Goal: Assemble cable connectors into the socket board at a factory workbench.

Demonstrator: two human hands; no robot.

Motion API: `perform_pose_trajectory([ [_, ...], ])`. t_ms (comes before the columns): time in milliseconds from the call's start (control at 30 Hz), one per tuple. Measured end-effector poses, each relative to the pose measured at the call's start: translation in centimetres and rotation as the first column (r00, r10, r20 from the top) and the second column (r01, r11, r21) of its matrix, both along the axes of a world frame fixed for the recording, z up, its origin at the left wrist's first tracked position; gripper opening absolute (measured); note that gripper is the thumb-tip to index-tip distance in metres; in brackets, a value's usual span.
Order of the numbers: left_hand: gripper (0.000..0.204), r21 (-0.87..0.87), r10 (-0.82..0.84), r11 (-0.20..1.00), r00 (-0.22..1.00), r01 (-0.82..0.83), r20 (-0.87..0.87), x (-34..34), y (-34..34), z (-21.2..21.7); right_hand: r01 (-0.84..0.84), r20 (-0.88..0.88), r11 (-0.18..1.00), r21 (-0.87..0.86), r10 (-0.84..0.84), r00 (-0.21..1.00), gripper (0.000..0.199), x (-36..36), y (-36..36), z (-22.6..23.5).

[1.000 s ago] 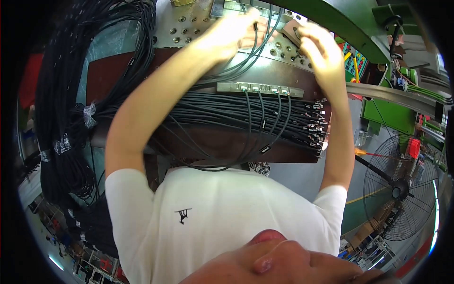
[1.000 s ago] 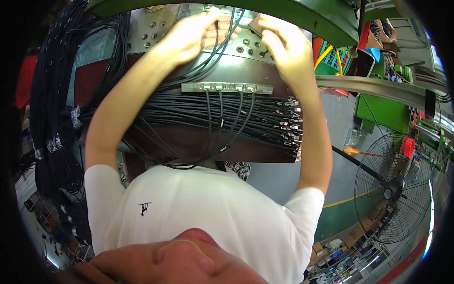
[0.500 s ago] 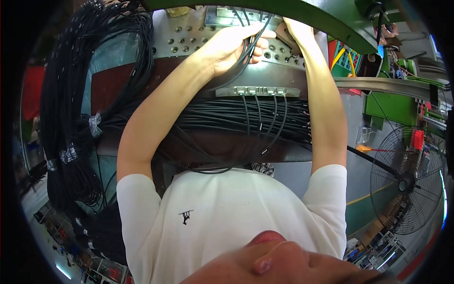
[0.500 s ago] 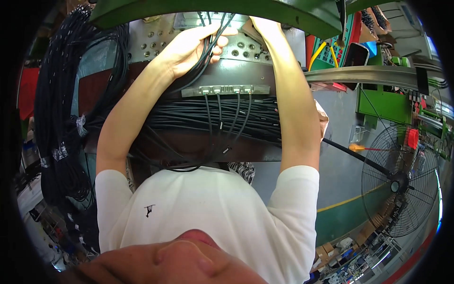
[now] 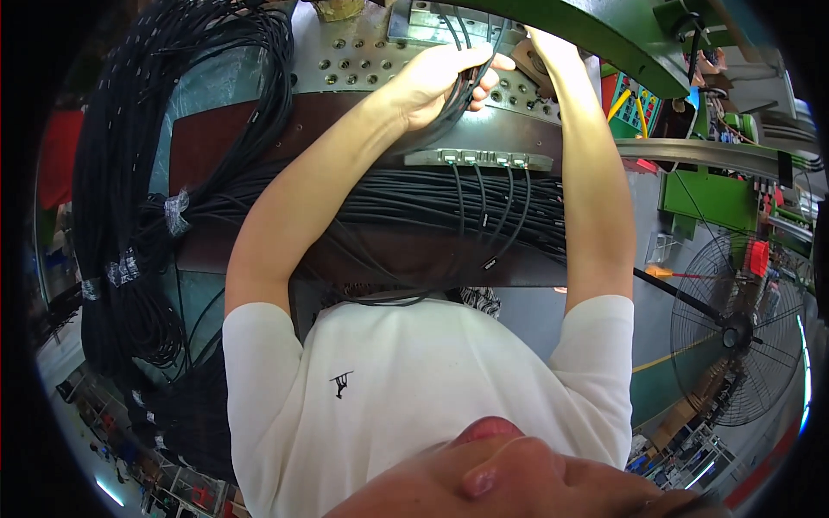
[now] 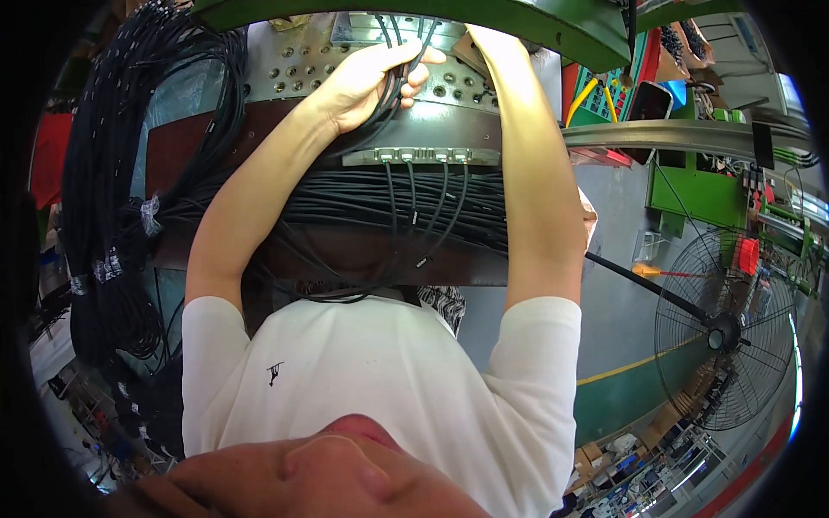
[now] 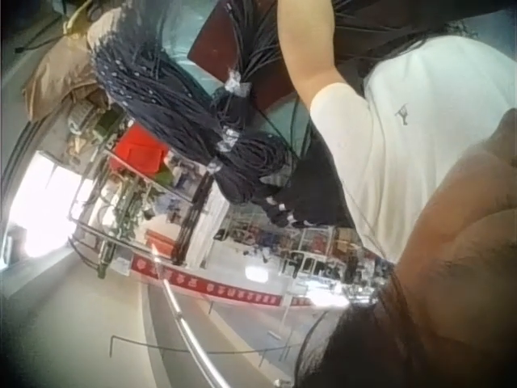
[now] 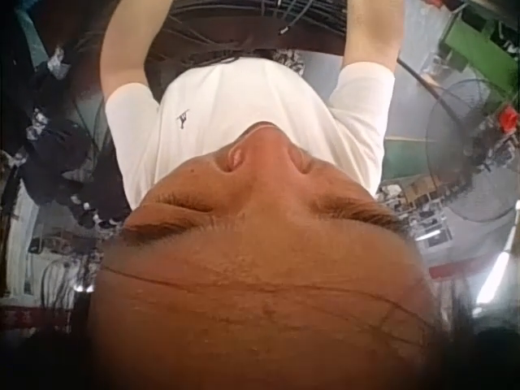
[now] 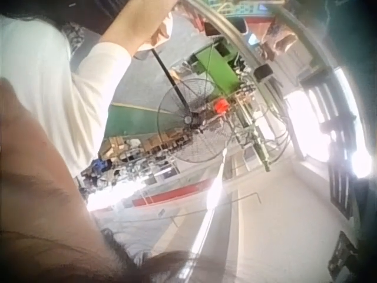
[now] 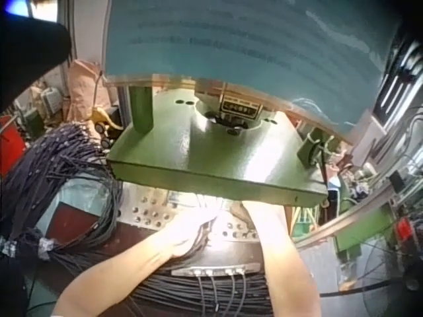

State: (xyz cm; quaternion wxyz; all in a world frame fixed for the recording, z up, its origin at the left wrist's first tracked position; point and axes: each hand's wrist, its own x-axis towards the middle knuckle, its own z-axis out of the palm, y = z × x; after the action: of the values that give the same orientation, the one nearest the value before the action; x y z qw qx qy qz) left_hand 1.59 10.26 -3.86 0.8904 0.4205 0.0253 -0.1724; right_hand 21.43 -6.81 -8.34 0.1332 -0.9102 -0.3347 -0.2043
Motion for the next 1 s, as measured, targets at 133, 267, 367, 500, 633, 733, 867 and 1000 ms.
perform_pose_trajectory([
  [133,0.044,0.051,0.033,0.998,0.985,-0.025,-0.17,-1.6,-0.1,2.2,-0.059,0.261,0.974,-0.22,0.116,0.958,0.031,-6.2,-1.3,4.2],
  [267,0.039,0.044,0.047,0.998,0.966,-0.037,-0.255,-5.0,-0.3,4.7,-0.184,0.273,0.981,-0.065,0.195,0.942,0.015,-11.4,-0.6,9.3],
  [367,0.03,-0.021,-0.025,1.0,0.969,0.02,-0.246,-7.0,0.8,4.8,-0.098,-0.12,0.94,0.326,0.144,0.982,0.025,-12.2,-0.4,8.4],
  [500,0.024,-0.319,-0.151,0.943,0.978,0.098,-0.144,-11.9,6.7,5.4,-0.188,-0.299,0.848,0.495,0.369,0.88,0.018,-13.5,-2.0,8.4],
  [633,0.025,-0.307,0.535,0.842,0.761,-0.443,0.367,-16.2,22.2,8.1,-0.331,-0.275,0.882,0.337,0.428,0.861,0.017,-14.8,-2.6,6.3],
  [733,0.039,0.526,0.847,0.277,0.462,-0.804,0.261,-16.6,32.0,6.3,-0.395,-0.179,0.914,0.087,0.405,0.897,0.025,-15.1,-2.2,4.7],
  [867,0.057,0.947,0.655,-0.102,0.697,-0.303,0.293,-16.4,28.0,4.9,-0.374,-0.161,0.911,0.172,0.401,0.902,0.035,-17.2,-3.6,6.4],
  [1000,0.036,0.637,0.05,0.77,0.999,-0.03,-0.013,-14.8,9.5,5.2,-0.417,-0.456,0.891,0.178,0.451,0.767,0.024,-21.4,-4.9,5.5],
])
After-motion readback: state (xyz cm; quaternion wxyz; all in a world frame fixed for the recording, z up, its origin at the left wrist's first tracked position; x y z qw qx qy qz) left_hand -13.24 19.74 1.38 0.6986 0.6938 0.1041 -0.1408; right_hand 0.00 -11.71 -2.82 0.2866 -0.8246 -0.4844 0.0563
